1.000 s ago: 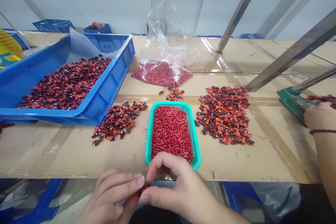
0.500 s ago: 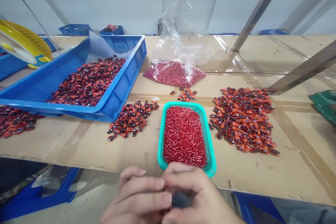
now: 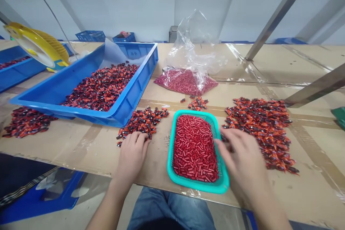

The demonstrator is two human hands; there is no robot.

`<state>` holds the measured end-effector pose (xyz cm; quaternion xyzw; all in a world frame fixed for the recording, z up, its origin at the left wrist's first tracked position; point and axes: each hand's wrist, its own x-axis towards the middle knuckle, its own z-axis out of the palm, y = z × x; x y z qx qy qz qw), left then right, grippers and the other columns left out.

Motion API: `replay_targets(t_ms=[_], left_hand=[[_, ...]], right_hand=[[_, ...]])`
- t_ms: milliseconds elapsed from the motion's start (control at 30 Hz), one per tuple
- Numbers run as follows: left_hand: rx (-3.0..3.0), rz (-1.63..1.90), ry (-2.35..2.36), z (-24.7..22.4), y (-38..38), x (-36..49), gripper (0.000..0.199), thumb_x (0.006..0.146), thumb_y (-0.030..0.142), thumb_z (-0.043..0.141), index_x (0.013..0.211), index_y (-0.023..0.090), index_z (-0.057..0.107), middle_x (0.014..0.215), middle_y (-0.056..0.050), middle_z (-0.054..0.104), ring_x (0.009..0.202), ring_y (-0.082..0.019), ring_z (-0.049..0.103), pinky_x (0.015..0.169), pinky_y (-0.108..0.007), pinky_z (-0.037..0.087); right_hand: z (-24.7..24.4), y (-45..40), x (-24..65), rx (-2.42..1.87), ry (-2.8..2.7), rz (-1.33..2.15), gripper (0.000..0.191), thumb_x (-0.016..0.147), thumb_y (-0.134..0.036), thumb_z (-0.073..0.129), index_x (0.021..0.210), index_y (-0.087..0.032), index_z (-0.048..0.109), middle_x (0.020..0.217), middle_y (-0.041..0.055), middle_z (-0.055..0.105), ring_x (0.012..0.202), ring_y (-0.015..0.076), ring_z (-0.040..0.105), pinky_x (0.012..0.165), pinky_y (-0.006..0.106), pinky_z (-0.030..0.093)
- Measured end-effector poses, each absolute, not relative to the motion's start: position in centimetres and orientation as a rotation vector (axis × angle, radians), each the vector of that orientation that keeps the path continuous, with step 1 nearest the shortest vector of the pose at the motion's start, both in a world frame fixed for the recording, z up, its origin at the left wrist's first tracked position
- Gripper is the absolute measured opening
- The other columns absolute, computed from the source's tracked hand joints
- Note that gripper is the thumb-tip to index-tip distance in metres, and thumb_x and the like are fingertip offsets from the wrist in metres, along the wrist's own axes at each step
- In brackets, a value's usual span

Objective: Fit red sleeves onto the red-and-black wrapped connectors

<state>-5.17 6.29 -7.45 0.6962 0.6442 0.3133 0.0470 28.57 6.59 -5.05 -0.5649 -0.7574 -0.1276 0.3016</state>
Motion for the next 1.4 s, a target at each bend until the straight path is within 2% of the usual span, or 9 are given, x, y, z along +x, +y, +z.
replay_targets(t_ms=[67, 167, 267, 400, 533, 767, 967, 1200, 1400], left_hand=[[2.059, 0.983, 1.919, -7.3, 6.4, -5.0, 0.017, 0.096, 0.011, 0.057, 0.096, 0.019, 0.072, 0.095, -0.013, 0.072, 0.093, -0.035, 0.067, 0.089, -0.053, 0.052], [1.958, 1.075, 1.756, -6.7, 5.8, -4.9, 0.021, 0.099, 0.015, 0.053, 0.106, 0.021, 0.072, 0.102, -0.011, 0.074, 0.098, -0.031, 0.070, 0.091, -0.047, 0.055], [1.815, 1.183, 1.565, -5.8, 4.6, -4.6, 0.022, 0.103, 0.024, 0.051, 0.109, 0.022, 0.072, 0.108, -0.009, 0.076, 0.102, -0.024, 0.074, 0.088, -0.036, 0.060], [1.598, 1.234, 1.408, -4.7, 3.0, -3.8, 0.023, 0.107, 0.029, 0.049, 0.112, 0.020, 0.069, 0.098, -0.007, 0.080, 0.086, -0.019, 0.080, 0.074, -0.028, 0.064], [1.170, 1.298, 1.220, -4.3, 2.1, -2.9, 0.016, 0.095, 0.033, 0.073, 0.103, 0.020, 0.070, 0.100, -0.007, 0.082, 0.085, -0.019, 0.081, 0.075, -0.025, 0.065], [1.298, 1.571, 1.138, -2.9, 0.4, -0.8, 0.026, 0.085, 0.003, 0.077, 0.090, 0.025, 0.065, 0.100, 0.002, 0.083, 0.098, -0.013, 0.079, 0.090, -0.019, 0.062], [1.664, 1.614, 0.937, -1.5, -0.2, 0.1, 0.036, 0.085, -0.008, 0.069, 0.094, 0.025, 0.059, 0.106, 0.001, 0.083, 0.103, -0.014, 0.077, 0.092, -0.023, 0.063], [1.879, 1.619, 0.973, -0.7, -0.3, 0.1, 0.035, 0.083, -0.007, 0.071, 0.087, 0.025, 0.056, 0.097, -0.002, 0.085, 0.088, -0.020, 0.080, 0.081, -0.033, 0.066], [1.804, 1.564, 1.114, -1.1, -1.3, 0.1, 0.036, 0.086, 0.002, 0.076, 0.079, 0.030, 0.053, 0.095, 0.003, 0.087, 0.095, -0.026, 0.078, 0.084, -0.044, 0.065]], right_hand=[[-5.0, 5.8, 26.2, -1.331, -2.215, -0.152, 0.034, 0.109, -0.042, 0.049, 0.126, -0.023, 0.070, 0.111, 0.0103, 0.074, 0.102, 0.0260, 0.070, 0.089, 0.041, 0.057], [-5.4, 5.3, 23.9, -1.273, -2.396, 0.031, 0.027, 0.108, -0.030, 0.051, 0.124, -0.022, 0.071, 0.108, 0.0092, 0.076, 0.097, 0.0264, 0.070, 0.082, 0.042, 0.055], [-5.9, 5.5, 23.3, -1.306, -2.419, 0.073, 0.019, 0.105, -0.022, 0.055, 0.104, -0.021, 0.074, 0.096, 0.0067, 0.076, 0.087, 0.0271, 0.069, 0.076, 0.042, 0.052], [-5.5, 5.9, 23.2, -1.326, -2.415, 0.117, 0.018, 0.100, -0.016, 0.059, 0.087, -0.020, 0.070, 0.084, 0.0047, 0.072, 0.079, 0.0260, 0.067, 0.073, 0.041, 0.051], [-4.0, 5.8, 23.0, -1.327, -2.351, 0.182, 0.013, 0.097, -0.012, 0.059, 0.089, -0.021, 0.066, 0.086, 0.0048, 0.070, 0.081, 0.0253, 0.065, 0.072, 0.039, 0.052], [-0.5, 3.0, 21.3, -1.165, -1.967, 0.520, 0.010, 0.100, -0.016, 0.056, 0.095, -0.024, 0.058, 0.084, 0.0003, 0.065, 0.078, 0.0163, 0.064, 0.068, 0.028, 0.055], [1.5, 1.3, 17.7, -0.863, -1.799, 0.469, 0.022, 0.086, -0.002, 0.062, 0.094, -0.023, 0.062, 0.077, 0.0002, 0.066, 0.072, 0.0150, 0.063, 0.068, 0.029, 0.057], [1.4, 1.4, 17.4, -0.860, -1.852, 0.422, 0.024, 0.085, 0.000, 0.063, 0.093, -0.023, 0.062, 0.076, 0.0010, 0.066, 0.072, 0.0159, 0.063, 0.066, 0.029, 0.057], [0.7, 0.3, 18.5, -1.043, -1.602, 1.267, 0.022, 0.090, -0.035, 0.076, 0.107, -0.026, 0.066, 0.093, 0.0020, 0.069, 0.085, 0.0174, 0.067, 0.074, 0.028, 0.057]])
